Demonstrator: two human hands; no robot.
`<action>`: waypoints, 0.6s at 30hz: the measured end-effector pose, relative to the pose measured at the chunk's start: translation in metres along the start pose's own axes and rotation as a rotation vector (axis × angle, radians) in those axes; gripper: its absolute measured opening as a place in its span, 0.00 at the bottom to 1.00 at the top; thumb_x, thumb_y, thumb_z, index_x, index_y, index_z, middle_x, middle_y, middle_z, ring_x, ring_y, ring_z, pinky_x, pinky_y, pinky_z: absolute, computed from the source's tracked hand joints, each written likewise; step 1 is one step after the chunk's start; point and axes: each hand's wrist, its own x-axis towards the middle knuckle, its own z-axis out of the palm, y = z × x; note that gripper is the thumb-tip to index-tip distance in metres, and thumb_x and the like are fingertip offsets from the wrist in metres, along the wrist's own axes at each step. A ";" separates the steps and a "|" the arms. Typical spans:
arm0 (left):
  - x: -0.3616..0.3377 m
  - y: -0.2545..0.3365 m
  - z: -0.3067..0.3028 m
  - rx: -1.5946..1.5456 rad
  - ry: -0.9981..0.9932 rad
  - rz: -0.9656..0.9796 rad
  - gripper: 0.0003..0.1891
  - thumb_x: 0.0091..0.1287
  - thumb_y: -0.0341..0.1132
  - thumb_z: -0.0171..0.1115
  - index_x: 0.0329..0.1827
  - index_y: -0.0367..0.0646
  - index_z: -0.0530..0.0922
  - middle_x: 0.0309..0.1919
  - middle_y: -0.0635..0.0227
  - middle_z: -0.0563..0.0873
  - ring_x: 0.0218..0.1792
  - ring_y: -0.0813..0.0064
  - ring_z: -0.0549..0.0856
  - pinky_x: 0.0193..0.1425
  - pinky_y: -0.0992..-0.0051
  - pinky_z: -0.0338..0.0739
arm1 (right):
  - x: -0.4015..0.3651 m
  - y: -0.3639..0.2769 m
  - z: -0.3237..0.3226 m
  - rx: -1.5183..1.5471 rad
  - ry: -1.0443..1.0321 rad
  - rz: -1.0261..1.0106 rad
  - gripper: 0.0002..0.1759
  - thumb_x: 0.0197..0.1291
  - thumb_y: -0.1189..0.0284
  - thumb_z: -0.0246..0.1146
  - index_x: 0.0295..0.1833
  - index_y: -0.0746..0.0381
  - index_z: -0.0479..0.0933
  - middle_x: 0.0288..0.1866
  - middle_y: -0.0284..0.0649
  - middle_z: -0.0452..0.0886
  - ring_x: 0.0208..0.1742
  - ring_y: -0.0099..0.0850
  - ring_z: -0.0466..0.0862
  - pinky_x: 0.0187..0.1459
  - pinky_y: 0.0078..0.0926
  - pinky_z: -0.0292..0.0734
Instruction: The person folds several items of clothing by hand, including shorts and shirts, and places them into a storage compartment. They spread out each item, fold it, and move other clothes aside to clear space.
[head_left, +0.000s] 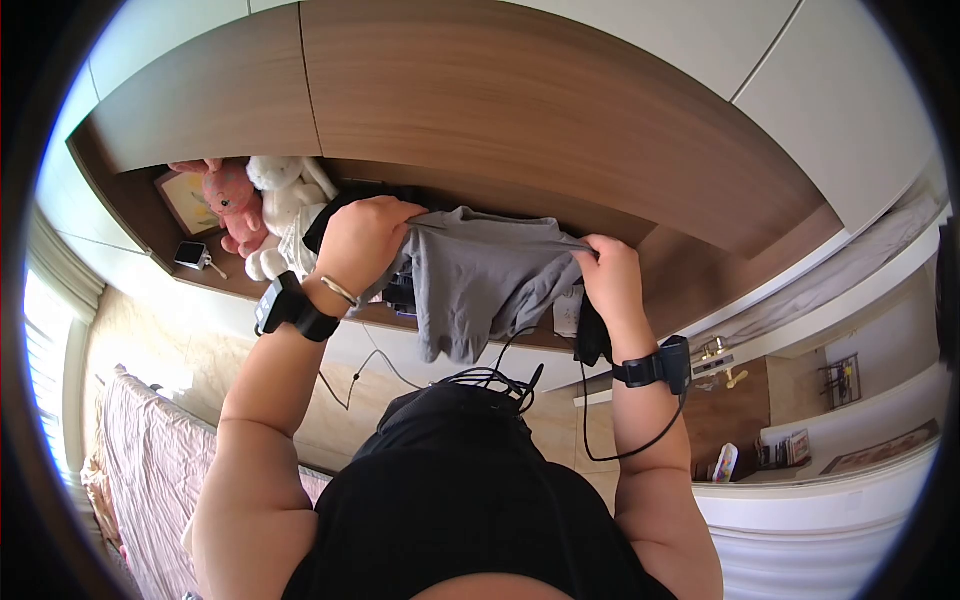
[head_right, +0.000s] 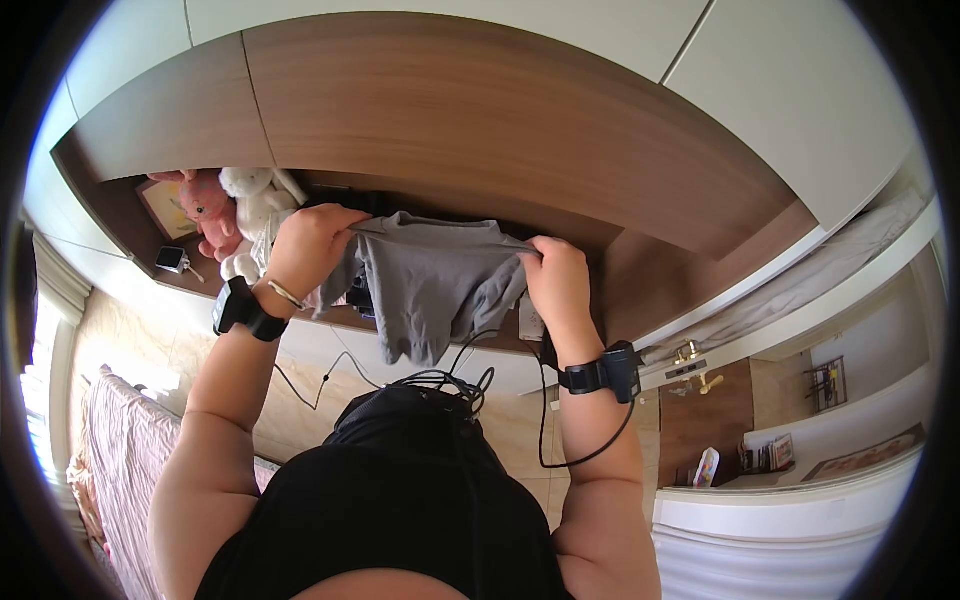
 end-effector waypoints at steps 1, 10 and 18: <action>0.000 -0.002 0.001 -0.108 0.038 0.026 0.12 0.61 0.26 0.63 0.47 0.37 0.86 0.38 0.54 0.86 0.43 0.48 0.86 0.49 0.56 0.82 | 0.003 -0.015 -0.007 0.201 -0.020 0.028 0.10 0.63 0.72 0.68 0.47 0.65 0.86 0.36 0.48 0.88 0.40 0.44 0.90 0.43 0.38 0.83; 0.022 -0.005 -0.029 -0.168 -0.191 0.185 0.09 0.54 0.26 0.71 0.31 0.32 0.78 0.40 0.56 0.82 0.40 0.52 0.82 0.46 0.64 0.79 | 0.018 -0.029 -0.038 0.254 -0.203 -0.158 0.17 0.64 0.70 0.72 0.35 0.70 0.73 0.26 0.44 0.70 0.27 0.33 0.67 0.31 0.32 0.67; 0.030 -0.018 -0.016 -0.556 -0.230 0.185 0.07 0.48 0.19 0.63 0.28 0.32 0.73 0.40 0.62 0.81 0.42 0.67 0.80 0.48 0.73 0.75 | 0.026 -0.041 -0.028 0.315 -0.153 -0.331 0.13 0.43 0.85 0.66 0.32 0.71 0.67 0.31 0.44 0.70 0.31 0.36 0.67 0.34 0.30 0.67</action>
